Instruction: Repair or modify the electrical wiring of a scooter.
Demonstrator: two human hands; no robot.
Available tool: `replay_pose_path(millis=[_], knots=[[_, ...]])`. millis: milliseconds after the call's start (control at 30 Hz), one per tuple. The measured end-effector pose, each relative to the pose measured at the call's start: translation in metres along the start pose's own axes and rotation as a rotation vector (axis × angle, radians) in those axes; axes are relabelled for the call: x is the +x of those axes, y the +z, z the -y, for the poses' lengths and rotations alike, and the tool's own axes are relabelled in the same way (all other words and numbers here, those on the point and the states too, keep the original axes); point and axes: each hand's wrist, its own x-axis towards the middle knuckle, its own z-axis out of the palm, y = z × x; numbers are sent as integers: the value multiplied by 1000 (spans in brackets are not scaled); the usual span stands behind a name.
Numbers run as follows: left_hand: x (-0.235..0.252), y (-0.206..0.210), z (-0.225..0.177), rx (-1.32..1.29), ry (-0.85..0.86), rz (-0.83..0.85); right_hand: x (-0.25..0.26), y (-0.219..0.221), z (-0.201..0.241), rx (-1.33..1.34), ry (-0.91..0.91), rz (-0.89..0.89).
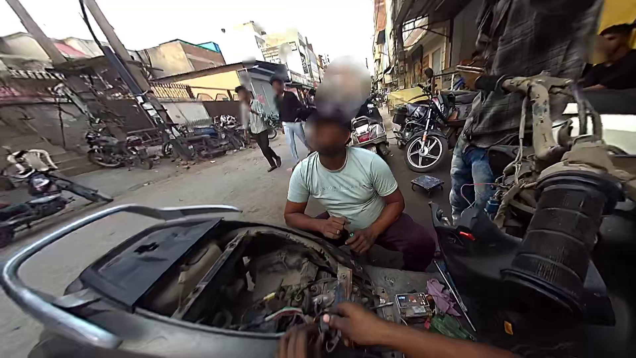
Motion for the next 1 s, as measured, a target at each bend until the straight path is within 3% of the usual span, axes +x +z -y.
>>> replay_pose_path(millis=[133,267,600,833,1000], knots=[[-20,19,-20,113,-161,-349,-5,3,5,95,91,-22],[-54,45,-52,-94,-483,-367,-4,6,8,92,110,-46],[-42,55,-57,-289,-589,-445,-11,4,-2,28,-125,97],[-46,69,-55,-207,-458,-439,-12,4,-3,-101,-158,-43],[-48,78,-52,-235,-496,-445,-14,7,-8,-10,-162,-69]])
